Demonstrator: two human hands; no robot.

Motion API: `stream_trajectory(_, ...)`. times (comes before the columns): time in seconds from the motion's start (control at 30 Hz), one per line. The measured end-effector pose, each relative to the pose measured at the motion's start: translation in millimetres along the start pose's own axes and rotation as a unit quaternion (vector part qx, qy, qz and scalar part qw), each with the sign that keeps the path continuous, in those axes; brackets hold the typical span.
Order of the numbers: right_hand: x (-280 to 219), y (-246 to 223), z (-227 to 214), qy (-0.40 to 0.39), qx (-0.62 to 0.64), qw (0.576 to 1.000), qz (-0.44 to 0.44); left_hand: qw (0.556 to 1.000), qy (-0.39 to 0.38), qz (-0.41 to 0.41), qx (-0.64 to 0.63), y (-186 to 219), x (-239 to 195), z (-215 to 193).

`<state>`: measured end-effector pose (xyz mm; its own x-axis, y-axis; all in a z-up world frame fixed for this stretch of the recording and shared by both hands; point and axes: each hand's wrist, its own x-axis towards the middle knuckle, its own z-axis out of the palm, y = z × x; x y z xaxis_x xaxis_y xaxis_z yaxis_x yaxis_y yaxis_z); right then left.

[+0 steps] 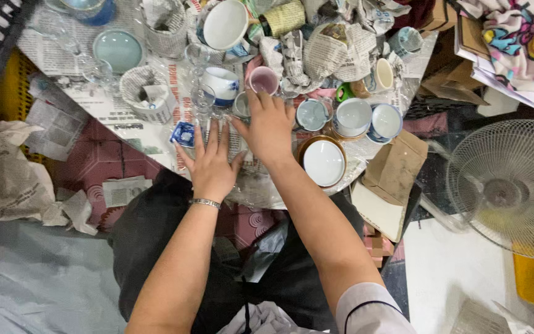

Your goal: The person sits on the floor and wraps various ceramic dishes, including cups, bowls, and plates, using pieces of newspaper. They fold the paper around each item individually and place the wrapped items on a table covered with newspaper.

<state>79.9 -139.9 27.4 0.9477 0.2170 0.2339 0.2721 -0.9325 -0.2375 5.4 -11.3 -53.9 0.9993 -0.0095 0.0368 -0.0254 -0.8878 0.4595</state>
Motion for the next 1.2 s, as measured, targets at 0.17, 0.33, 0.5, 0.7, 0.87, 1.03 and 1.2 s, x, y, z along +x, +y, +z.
stream_trajectory(0.17,6,-15,26,0.009,-0.054,0.998,0.044,1.0,0.027,-0.004,-0.007,2,-3,2)
stream_trajectory(0.33,1,-9,36,0.016,-0.018,0.997,0.069,0.999,0.041,-0.014,-0.017,5,-3,8)
stream_trajectory(0.5,1,-9,34,0.03,-0.029,0.998,0.049,0.999,0.035,-0.014,-0.021,5,1,11)
stream_trajectory(0.7,-1,-3,41,0.003,-0.052,0.999,0.005,0.999,0.042,-0.016,-0.002,6,2,19)
stream_trajectory(0.87,2,-3,34,0.043,-0.038,0.998,-0.039,0.999,0.036,-0.013,0.015,5,4,26)
stream_trajectory(1.03,14,0,2,0.081,0.015,0.994,-0.072,0.999,0.018,-0.021,0.023,6,9,37)
stream_trajectory(1.2,68,15,-14,0.115,0.102,0.986,-0.065,0.998,0.044,-0.006,0.051,4,9,45)
